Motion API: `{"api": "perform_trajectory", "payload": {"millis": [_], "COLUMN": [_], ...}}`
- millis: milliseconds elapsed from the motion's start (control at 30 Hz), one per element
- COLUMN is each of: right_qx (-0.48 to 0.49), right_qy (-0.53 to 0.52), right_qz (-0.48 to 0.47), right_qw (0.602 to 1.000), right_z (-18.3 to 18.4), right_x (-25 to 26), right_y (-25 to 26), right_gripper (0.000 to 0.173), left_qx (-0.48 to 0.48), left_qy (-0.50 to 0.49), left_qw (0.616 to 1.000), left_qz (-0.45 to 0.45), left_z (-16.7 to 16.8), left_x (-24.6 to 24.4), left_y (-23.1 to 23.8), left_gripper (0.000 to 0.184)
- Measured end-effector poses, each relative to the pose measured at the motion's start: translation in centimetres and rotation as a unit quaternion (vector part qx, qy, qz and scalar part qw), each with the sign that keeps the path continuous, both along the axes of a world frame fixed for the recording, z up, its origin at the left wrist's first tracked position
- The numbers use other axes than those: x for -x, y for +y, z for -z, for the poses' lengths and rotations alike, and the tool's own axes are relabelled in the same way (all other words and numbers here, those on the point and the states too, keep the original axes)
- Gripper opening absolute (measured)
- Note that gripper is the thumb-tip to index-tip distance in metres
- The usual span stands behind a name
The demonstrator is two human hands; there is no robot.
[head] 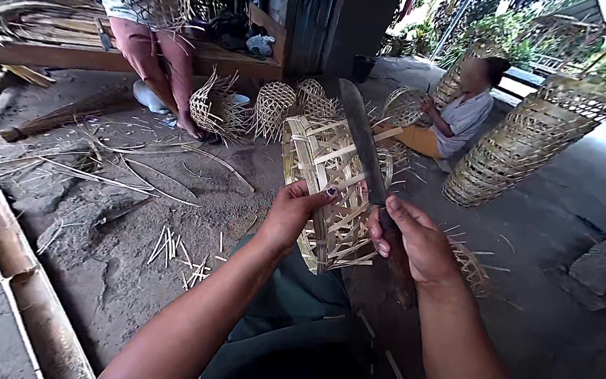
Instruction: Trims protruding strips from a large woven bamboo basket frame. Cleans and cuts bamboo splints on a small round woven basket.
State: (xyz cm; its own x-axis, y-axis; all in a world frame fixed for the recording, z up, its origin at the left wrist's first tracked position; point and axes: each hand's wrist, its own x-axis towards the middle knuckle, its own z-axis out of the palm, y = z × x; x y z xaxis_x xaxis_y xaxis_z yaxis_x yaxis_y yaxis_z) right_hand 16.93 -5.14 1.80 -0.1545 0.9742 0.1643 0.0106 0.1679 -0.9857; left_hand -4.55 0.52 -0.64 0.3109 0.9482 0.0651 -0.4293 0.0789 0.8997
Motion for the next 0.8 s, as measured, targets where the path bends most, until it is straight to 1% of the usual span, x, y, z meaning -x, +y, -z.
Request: {"api": "perform_trajectory", "payload": {"millis": [133,300,367,433,567,700,767,800], "right_qx": [0.029,0.053,0.054,0.037,-0.006,-0.028,-0.083,-0.118], "right_qy": [0.027,0.071,0.081,0.075,0.02,-0.037,-0.132,-0.209], "right_qz": [-0.02,-0.046,-0.059,-0.057,-0.018,0.011,0.048,0.078], "right_qw": [0.999,0.995,0.993,0.995,1.0,0.999,0.987,0.968], "right_z": [-0.3,0.1,0.2,0.3,0.1,0.0,0.1,0.2], "right_x": [-0.2,-0.3,-0.3,0.0,0.5,0.5,0.7,0.8], "right_y": [0.2,0.6,0.6,0.4,0.5,0.7,0.9,1.0], "right_gripper": [0.039,0.037,0.035,0.036,0.04,0.042,0.044,0.045], "left_qx": [-0.014,-0.037,-0.039,-0.045,-0.082,-0.099,-0.098,-0.098], "left_qy": [0.019,0.041,0.051,0.063,0.042,0.049,0.055,0.059], "left_qw": [1.0,0.998,0.998,0.997,0.995,0.992,0.991,0.99], "left_qz": [0.008,0.004,0.003,-0.006,-0.036,-0.063,-0.078,-0.086], "left_z": [0.1,0.3,0.3,0.4,0.7,0.8,1.0,1.1], "left_x": [0.0,0.2,0.3,0.1,-0.7,-1.4,-1.8,-2.0], "left_y": [-0.2,-0.7,-1.0,-1.1,-0.4,-0.5,-0.4,-0.3], "left_gripper": [0.015,0.014,0.013,0.011,0.013,0.017,0.015,0.014]}}
